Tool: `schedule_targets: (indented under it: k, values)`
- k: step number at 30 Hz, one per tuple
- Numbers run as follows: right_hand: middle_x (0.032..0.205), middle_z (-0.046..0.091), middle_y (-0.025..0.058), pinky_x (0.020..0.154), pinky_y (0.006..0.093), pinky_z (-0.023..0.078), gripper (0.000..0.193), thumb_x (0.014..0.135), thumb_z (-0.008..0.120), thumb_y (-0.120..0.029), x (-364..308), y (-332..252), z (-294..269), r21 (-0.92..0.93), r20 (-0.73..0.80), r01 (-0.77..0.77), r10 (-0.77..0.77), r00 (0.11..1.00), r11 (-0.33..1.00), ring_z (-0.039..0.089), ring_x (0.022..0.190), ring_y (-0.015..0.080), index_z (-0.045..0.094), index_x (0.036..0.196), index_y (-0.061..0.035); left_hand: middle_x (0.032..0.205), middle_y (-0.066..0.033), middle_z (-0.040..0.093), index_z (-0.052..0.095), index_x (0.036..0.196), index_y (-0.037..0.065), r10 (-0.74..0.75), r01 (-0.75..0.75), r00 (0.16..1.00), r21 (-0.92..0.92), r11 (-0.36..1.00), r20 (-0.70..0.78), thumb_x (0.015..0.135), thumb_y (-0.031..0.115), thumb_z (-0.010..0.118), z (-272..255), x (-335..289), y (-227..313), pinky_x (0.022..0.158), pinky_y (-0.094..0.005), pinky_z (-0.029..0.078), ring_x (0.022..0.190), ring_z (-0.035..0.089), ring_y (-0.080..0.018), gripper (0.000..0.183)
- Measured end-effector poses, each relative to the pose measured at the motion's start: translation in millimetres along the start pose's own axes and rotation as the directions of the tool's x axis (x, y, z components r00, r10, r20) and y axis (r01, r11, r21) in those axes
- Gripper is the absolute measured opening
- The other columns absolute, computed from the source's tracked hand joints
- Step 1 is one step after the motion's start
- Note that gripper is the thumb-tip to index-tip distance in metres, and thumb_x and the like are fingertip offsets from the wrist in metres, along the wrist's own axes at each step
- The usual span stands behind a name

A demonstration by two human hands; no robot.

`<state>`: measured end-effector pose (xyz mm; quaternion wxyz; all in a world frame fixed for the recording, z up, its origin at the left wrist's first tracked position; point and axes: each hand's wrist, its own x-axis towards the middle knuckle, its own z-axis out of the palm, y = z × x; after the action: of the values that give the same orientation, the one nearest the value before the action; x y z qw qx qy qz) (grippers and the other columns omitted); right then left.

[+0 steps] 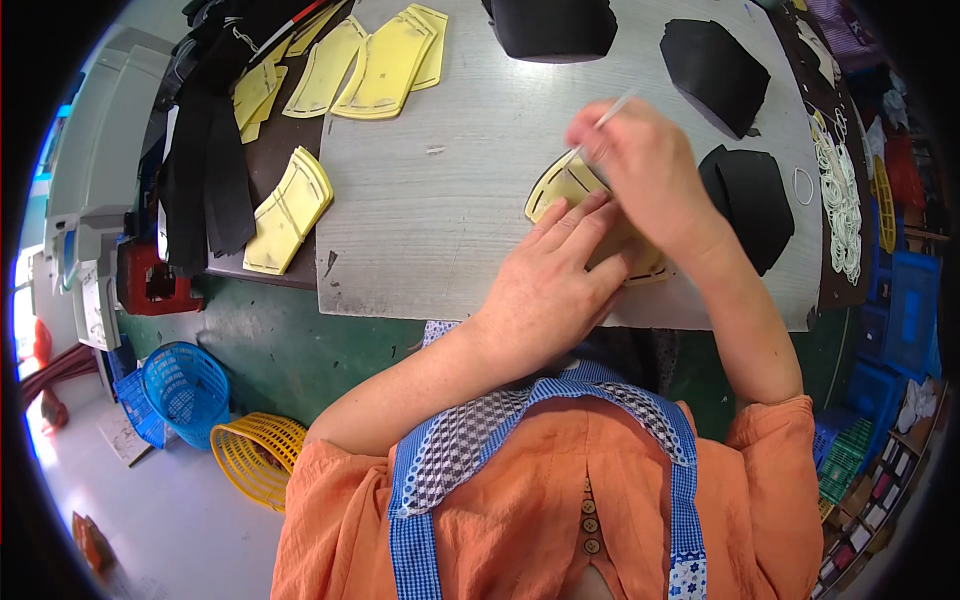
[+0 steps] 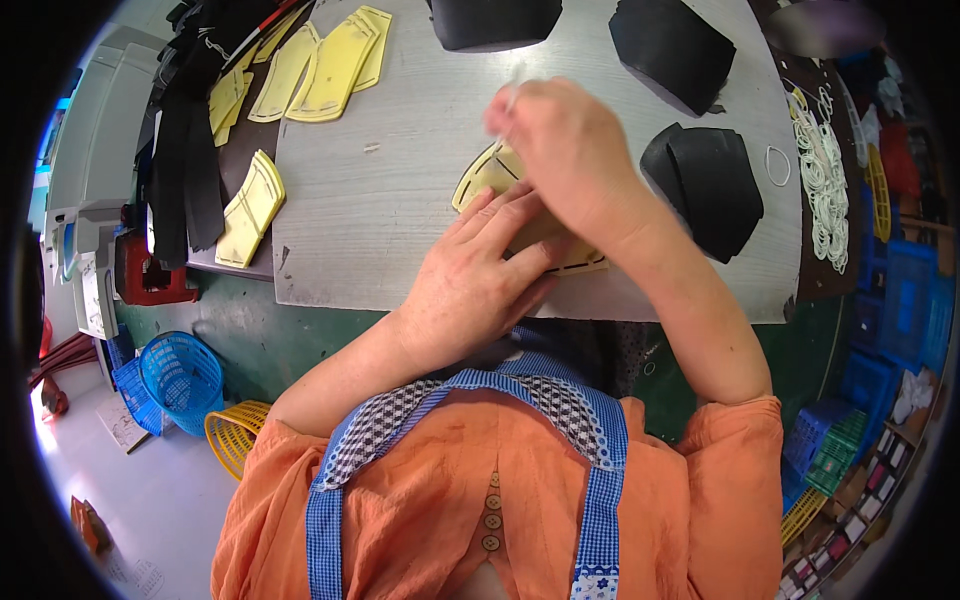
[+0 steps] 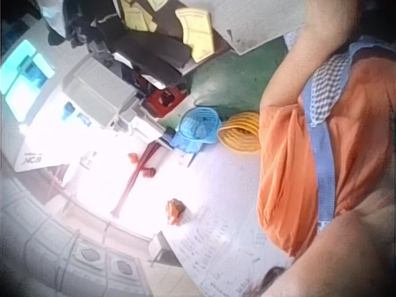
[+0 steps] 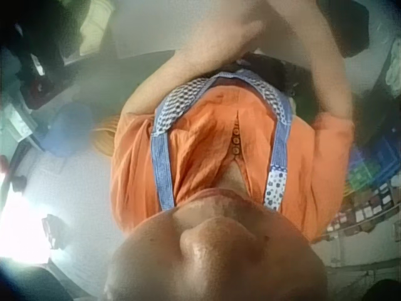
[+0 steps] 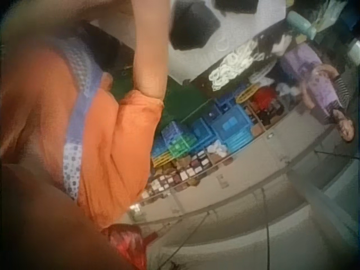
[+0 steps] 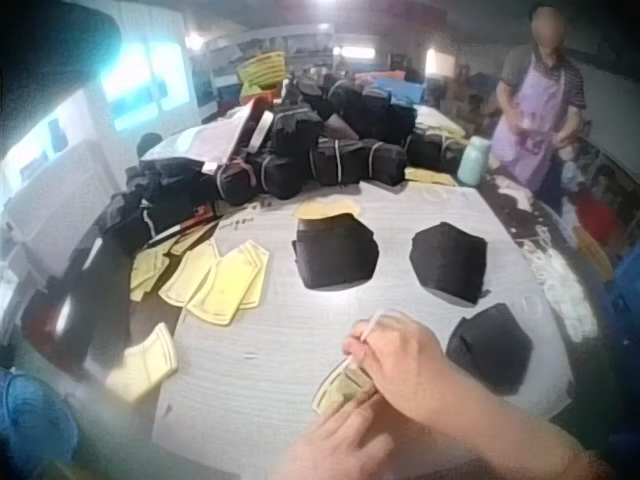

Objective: Organizing, marking, and bagging various shoe components at a workstation and checking inventory paperwork.

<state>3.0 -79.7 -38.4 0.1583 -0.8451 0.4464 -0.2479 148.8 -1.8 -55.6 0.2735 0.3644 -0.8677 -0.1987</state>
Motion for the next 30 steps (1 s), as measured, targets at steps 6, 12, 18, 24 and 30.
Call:
schedule_targets:
  k: [6, 12, 18, 24, 30]
  values:
    - [0.071, 0.061, 0.0113, 0.069, 0.0397, 0.047, 0.020, 0.092, 0.052, -0.019, -31, -5, -14, 0.178, -0.002, -0.177, 0.181, 0.984, 0.968, 0.059, 0.074, 0.0302, 0.062, 0.084, -0.0025, 0.113, -0.0135, 0.051, 0.064, 0.101, 0.008, 0.017, -0.017, 1.000, 0.030, 0.999, -0.003, 0.074, 0.011, 0.068, -1, -2, -3, 0.094, -0.0430, 0.045, 0.108, 0.052, -0.0316, 0.028]
    - [0.073, 0.059, 0.0115, 0.068, 0.0386, 0.045, 0.019, 0.092, 0.052, -0.017, -82, -21, -44, 0.281, 0.109, -0.348, 0.330, 0.938, 0.895, 0.057, 0.073, 0.0277, 0.062, 0.084, -0.0033, 0.114, -0.0088, 0.052, 0.066, 0.104, 0.017, -0.114, 0.115, 0.993, -0.010, 0.993, 0.027, 0.073, 0.013, 0.069, -9, 4, -2, 0.092, -0.0382, 0.046, 0.109, 0.051, -0.0269, 0.032]
    - [0.076, 0.060, 0.0111, 0.064, 0.0360, 0.045, 0.017, 0.092, 0.053, -0.016, -98, -22, -36, 0.206, -0.048, -0.297, 0.313, 0.949, 0.932, 0.058, 0.070, 0.0272, 0.063, 0.088, -0.0036, 0.116, -0.0081, 0.052, 0.063, 0.107, 0.018, 0.069, -0.092, 0.991, 0.210, 0.973, 0.115, 0.067, 0.019, 0.076, -22, 25, -11, 0.093, -0.0393, 0.043, 0.110, 0.050, -0.0281, 0.042]
    - [0.086, 0.061, 0.0116, 0.063, 0.0297, 0.046, 0.014, 0.084, 0.066, -0.006, -103, -13, -17, 0.285, -0.234, -0.338, 0.407, 0.883, 0.897, 0.060, 0.070, 0.0219, 0.062, 0.096, -0.0018, 0.129, -0.0156, 0.047, 0.046, 0.128, 0.008, 0.063, -0.063, 0.978, -0.004, 0.998, 0.200, 0.062, 0.020, 0.082, -27, 65, -34, 0.101, -0.0427, 0.037, 0.118, 0.046, -0.0345, 0.075]
    - [0.077, 0.057, 0.0009, 0.064, 0.0229, 0.043, 0.019, 0.093, 0.059, -0.014, -156, 44, -86, -0.071, -0.528, -0.553, 0.439, 0.727, 0.830, 0.049, 0.069, 0.0090, 0.061, 0.098, 0.0040, 0.134, -0.0195, 0.042, 0.038, 0.140, 0.007, -0.067, 0.069, 0.998, 0.408, 0.910, -0.019, 0.076, 0.037, 0.071, -41, 55, -104, 0.113, -0.0445, 0.024, 0.133, 0.034, -0.0353, 0.078]
